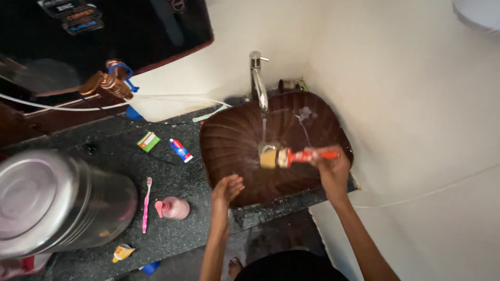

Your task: The person scrubs the interior of a brown sink using a brush and water from the tap. They repeatedly scrub the basin and drain area while rinsing the brush under the running water.

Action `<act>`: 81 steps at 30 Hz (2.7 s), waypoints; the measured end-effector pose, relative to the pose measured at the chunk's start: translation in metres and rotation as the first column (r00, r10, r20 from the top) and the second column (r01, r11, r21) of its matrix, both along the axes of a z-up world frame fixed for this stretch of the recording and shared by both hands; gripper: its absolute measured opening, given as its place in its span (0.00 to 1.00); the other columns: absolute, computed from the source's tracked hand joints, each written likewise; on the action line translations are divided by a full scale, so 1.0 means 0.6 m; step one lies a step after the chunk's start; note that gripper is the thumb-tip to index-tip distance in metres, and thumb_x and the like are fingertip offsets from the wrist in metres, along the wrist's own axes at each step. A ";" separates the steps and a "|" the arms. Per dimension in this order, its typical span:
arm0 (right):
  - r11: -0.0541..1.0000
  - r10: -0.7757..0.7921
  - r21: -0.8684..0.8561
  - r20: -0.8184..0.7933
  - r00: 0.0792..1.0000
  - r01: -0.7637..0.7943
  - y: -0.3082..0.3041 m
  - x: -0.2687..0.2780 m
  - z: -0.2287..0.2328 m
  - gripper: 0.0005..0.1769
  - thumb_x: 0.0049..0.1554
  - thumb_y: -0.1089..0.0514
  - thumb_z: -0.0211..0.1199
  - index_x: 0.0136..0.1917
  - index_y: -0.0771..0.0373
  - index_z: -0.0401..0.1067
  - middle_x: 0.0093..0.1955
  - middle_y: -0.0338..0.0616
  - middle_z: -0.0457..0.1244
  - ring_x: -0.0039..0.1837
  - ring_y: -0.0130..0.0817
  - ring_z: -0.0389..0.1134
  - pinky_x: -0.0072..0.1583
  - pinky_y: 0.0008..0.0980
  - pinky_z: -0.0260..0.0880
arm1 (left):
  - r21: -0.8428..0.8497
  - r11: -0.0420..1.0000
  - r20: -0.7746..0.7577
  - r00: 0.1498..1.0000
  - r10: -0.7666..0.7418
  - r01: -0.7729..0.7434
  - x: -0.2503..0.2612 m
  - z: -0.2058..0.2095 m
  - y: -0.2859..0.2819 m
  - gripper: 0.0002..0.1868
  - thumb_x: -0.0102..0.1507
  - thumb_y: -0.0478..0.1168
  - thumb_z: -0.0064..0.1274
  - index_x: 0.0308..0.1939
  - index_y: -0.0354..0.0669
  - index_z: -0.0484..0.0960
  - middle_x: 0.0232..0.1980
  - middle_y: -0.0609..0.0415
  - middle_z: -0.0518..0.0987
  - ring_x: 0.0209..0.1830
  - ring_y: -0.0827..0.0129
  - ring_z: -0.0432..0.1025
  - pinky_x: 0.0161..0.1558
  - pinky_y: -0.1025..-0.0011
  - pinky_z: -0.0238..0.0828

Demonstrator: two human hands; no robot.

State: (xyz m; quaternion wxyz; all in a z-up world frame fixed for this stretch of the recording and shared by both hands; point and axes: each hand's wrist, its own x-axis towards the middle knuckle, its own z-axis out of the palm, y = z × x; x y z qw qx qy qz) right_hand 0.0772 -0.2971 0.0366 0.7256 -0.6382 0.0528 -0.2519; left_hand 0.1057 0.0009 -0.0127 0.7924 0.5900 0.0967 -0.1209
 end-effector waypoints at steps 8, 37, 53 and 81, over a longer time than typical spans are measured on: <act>0.953 -0.136 -0.295 -0.218 0.966 0.067 0.026 -0.181 0.047 0.05 0.58 0.68 0.62 0.47 0.68 0.68 0.53 0.55 0.73 0.60 0.38 0.75 0.59 0.33 0.77 | 0.092 0.844 -0.100 0.848 -0.520 0.528 0.055 -0.070 -0.117 0.51 0.65 0.75 0.26 0.62 0.30 0.78 0.62 0.39 0.81 0.66 0.55 0.74 0.71 0.60 0.63; 0.831 -0.226 -0.542 -0.123 0.966 0.126 0.038 -0.281 0.010 0.08 0.55 0.75 0.58 0.45 0.68 0.75 0.53 0.51 0.73 0.60 0.43 0.75 0.63 0.37 0.72 | 0.198 0.567 -0.209 0.599 -0.773 0.800 0.043 -0.033 -0.198 0.66 0.55 0.83 0.02 0.70 0.37 0.71 0.70 0.44 0.76 0.77 0.52 0.64 0.77 0.50 0.44; 0.720 -0.438 -0.635 -0.104 0.893 0.279 -0.082 -0.261 0.018 0.01 0.60 0.65 0.62 0.46 0.66 0.72 0.58 0.46 0.73 0.59 0.35 0.76 0.58 0.30 0.75 | 0.287 0.524 -0.252 0.590 -0.767 0.802 0.043 -0.037 -0.172 0.66 0.54 0.82 0.01 0.71 0.40 0.71 0.71 0.46 0.75 0.76 0.55 0.63 0.78 0.47 0.35; 0.741 -0.283 -0.654 -0.096 0.954 0.154 0.026 -0.228 0.008 0.13 0.57 0.69 0.63 0.56 0.68 0.76 0.55 0.56 0.72 0.57 0.44 0.75 0.58 0.35 0.75 | 0.340 0.545 -0.252 0.633 -0.732 0.766 0.024 0.001 -0.117 0.63 0.55 0.80 0.02 0.69 0.43 0.73 0.69 0.47 0.76 0.75 0.55 0.64 0.77 0.46 0.39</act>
